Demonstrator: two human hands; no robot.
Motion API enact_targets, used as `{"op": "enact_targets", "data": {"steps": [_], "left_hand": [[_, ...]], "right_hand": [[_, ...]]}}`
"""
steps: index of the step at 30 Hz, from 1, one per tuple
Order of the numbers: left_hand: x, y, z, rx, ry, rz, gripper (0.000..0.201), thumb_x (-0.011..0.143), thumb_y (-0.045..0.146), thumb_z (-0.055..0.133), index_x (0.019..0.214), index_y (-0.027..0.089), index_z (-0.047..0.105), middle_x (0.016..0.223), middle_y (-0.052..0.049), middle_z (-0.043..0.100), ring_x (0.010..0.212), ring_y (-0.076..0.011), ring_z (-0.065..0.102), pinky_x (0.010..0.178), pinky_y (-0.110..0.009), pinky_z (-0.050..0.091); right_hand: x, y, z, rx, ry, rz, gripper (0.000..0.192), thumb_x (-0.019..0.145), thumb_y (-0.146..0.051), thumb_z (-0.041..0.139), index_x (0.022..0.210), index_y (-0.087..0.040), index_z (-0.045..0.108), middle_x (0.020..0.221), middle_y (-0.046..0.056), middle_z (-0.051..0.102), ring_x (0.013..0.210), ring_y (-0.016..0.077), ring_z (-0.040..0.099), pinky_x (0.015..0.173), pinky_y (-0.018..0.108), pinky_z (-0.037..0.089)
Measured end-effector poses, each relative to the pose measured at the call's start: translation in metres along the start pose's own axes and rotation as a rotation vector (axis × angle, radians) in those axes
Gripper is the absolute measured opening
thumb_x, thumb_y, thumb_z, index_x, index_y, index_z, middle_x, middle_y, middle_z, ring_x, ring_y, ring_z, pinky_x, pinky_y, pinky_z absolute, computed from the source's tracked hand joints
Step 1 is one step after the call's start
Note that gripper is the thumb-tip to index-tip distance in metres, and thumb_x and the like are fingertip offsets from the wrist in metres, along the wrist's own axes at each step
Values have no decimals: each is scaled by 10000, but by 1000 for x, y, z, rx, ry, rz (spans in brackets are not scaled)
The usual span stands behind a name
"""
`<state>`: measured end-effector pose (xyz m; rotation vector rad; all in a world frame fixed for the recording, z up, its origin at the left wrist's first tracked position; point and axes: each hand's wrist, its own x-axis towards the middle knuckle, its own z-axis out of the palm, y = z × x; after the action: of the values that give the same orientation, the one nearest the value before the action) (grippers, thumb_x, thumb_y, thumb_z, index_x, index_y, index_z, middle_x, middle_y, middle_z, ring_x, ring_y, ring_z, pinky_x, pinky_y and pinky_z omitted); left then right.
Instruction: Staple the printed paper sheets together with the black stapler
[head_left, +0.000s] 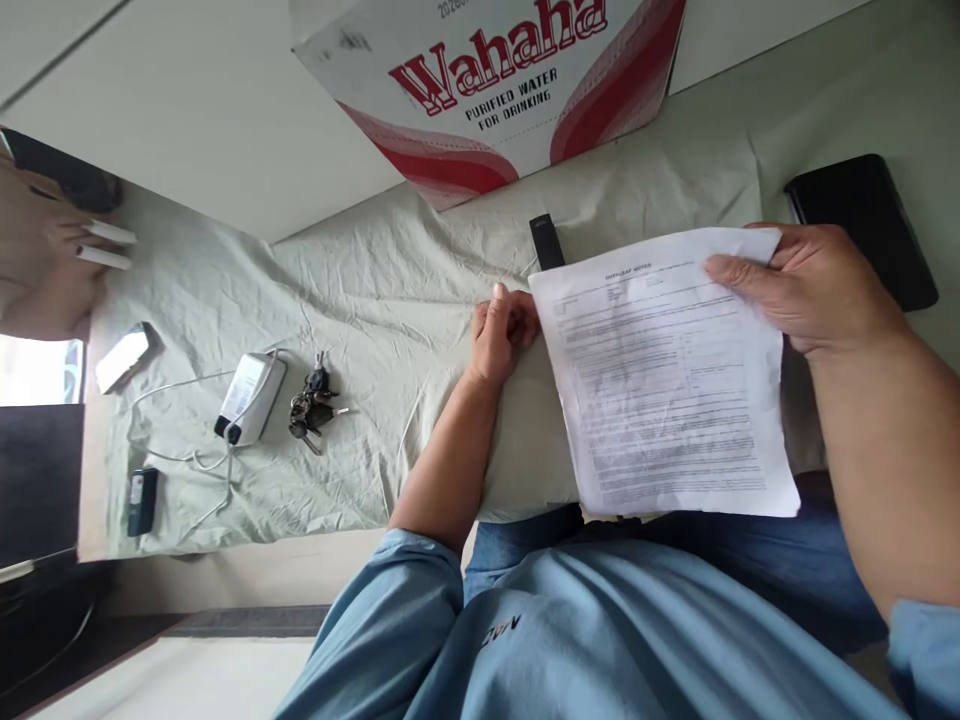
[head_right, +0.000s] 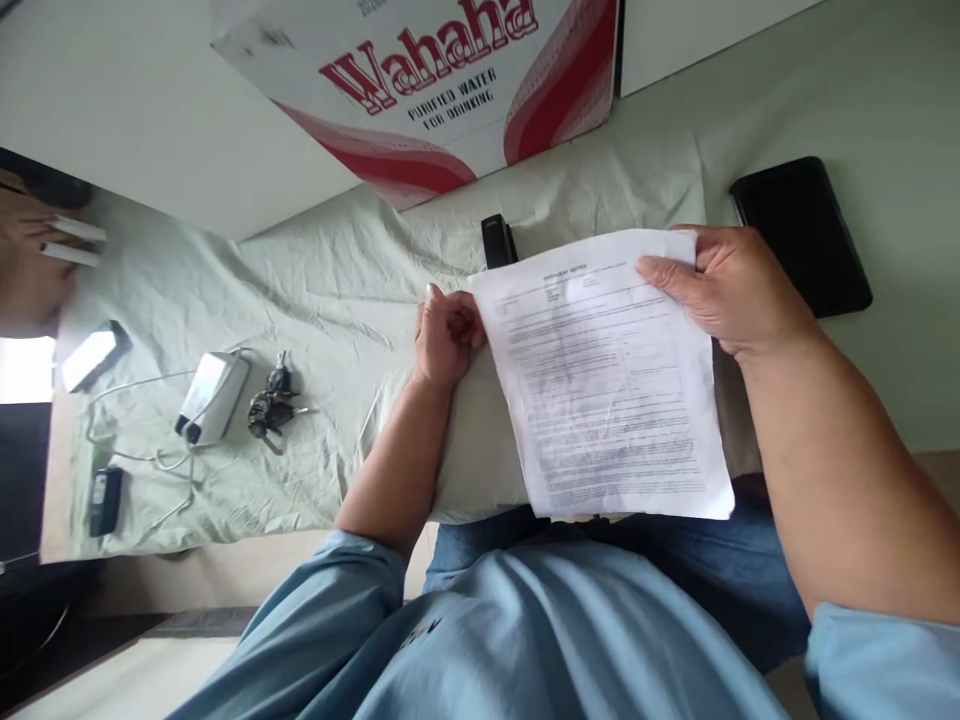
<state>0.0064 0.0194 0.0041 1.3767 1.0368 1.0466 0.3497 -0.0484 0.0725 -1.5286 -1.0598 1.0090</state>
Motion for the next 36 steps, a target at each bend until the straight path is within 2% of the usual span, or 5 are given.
{"op": "enact_targets", "data": {"steps": [4,8,12,17,36], "left_hand": [[2,8,-2,29,-169,-40,794,871,960,1044,728,243,734,585,58,485,555,-99,382,546,-318,288],[6,7,2,19,-15,-36,883,702,931,1160,683,242,607,642,44,554,622,-102,447,574,-291,370],[6,5,6,5,18,-23,884,742,1020,1088,754,254,647,711,10,636,646,-128,517,580,-309,448],[5,9,6,35,-33,12,1000,935,1126,849,694,263,405,598,50,355,533,-95,302,487,-324,211],[0,8,5,97,-33,18,993,943,1214,704,699,277,484,574,20,435,504,-133,390,466,-350,298]], "right_hand": [[4,14,3,15,43,0,591,665,-756,1215,924,-284,972,973,43,960,867,277,863,818,463,739],[7,20,7,99,86,60,707,532,-693,1278,1023,-271,995,1063,85,989,972,332,914,887,509,783],[14,28,7,107,163,59,810,363,-712,1300,913,-243,934,960,65,940,863,279,850,809,471,755],[17,29,4,33,259,-93,685,540,-751,1258,897,-250,957,949,45,926,847,256,827,815,478,726],[12,28,4,-36,235,-212,584,753,-777,1172,921,-256,968,903,34,895,781,244,799,866,524,728]]}}
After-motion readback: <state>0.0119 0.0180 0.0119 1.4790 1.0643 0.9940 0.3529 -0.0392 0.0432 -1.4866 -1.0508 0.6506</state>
